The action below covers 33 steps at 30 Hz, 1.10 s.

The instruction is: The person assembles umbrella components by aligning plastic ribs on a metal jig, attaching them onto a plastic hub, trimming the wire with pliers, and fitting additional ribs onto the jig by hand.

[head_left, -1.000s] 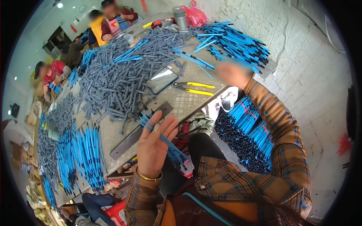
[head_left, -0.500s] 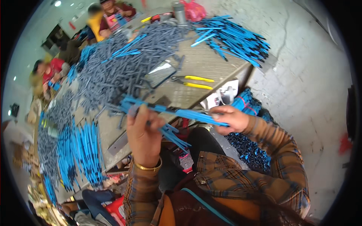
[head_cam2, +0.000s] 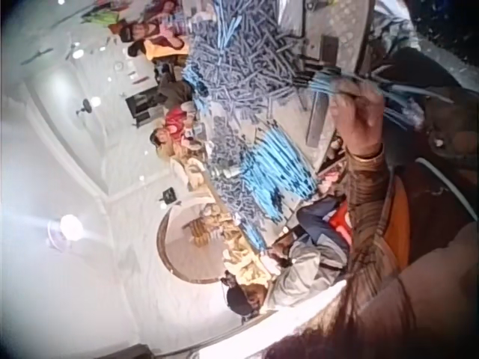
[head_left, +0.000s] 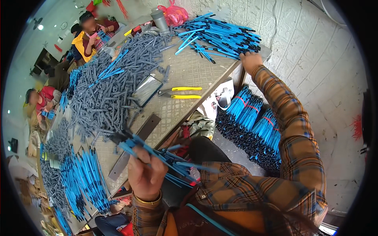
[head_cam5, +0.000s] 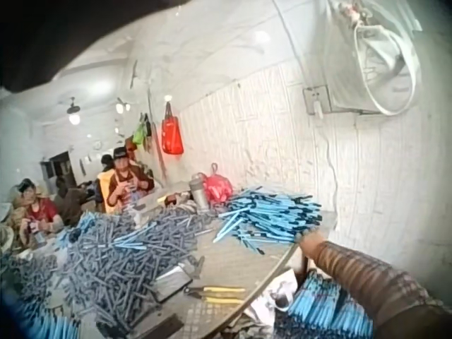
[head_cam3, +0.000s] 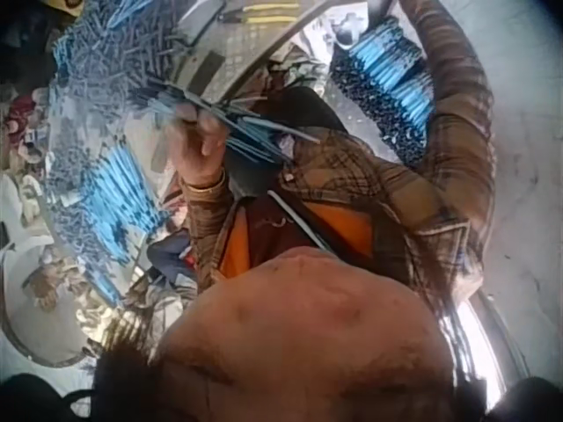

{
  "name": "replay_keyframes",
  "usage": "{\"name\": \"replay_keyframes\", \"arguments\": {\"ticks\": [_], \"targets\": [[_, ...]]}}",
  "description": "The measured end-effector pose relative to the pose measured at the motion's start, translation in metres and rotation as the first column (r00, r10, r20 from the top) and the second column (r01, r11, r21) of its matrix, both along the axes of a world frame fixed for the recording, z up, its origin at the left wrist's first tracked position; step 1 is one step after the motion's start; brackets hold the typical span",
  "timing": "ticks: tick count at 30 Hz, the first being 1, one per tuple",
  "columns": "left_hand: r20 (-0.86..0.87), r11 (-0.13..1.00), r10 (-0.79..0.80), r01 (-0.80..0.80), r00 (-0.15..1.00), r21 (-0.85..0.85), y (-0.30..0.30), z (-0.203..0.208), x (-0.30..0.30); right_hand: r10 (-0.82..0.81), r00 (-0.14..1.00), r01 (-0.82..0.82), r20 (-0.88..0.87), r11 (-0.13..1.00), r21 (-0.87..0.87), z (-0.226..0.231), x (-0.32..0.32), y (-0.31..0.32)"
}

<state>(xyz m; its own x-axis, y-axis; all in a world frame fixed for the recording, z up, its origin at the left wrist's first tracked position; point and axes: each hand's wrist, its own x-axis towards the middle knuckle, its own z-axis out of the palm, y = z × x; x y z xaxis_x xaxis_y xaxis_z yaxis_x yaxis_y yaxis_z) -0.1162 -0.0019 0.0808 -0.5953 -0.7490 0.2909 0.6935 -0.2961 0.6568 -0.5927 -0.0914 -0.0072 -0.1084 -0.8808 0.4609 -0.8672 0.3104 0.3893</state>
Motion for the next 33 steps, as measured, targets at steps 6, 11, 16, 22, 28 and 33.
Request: {"name": "replay_keyframes", "arguments": {"ticks": [6, 11, 16, 22, 28, 33], "targets": [[0.083, 0.983, -0.076, 0.061, 0.994, 0.173, -0.009, -0.010, 0.001, 0.181, 0.945, -0.192, 0.273, 0.981, 0.012, 0.002, 0.035, 0.005], [0.350, 0.955, 0.155, -0.230, 0.924, 0.185, -0.009, -0.003, -0.016, 0.229, 0.838, -0.194, 0.496, 0.974, -0.120, 0.009, 0.060, 0.014], [0.329, 0.963, 0.148, -0.212, 0.933, 0.169, -0.010, -0.003, -0.021, 0.020, 0.857, -0.104, 0.515, 0.985, 0.135, 0.009, 0.049, -0.001], [0.390, 0.967, 0.182, -0.235, 0.903, 0.095, -0.011, -0.017, 0.005, 0.228, 0.909, -0.215, 0.350, 0.974, -0.078, 0.012, 0.056, -0.041], [0.320, 0.966, 0.114, -0.181, 0.940, 0.186, -0.003, -0.024, 0.014, -0.019, 0.975, -0.029, 0.222, 0.977, 0.210, -0.001, 0.010, -0.054], [0.326, 0.957, 0.097, -0.178, 0.940, 0.229, -0.001, -0.029, 0.024, 0.212, 0.974, -0.218, 0.076, 0.972, 0.084, 0.019, 0.023, -0.032]]}}
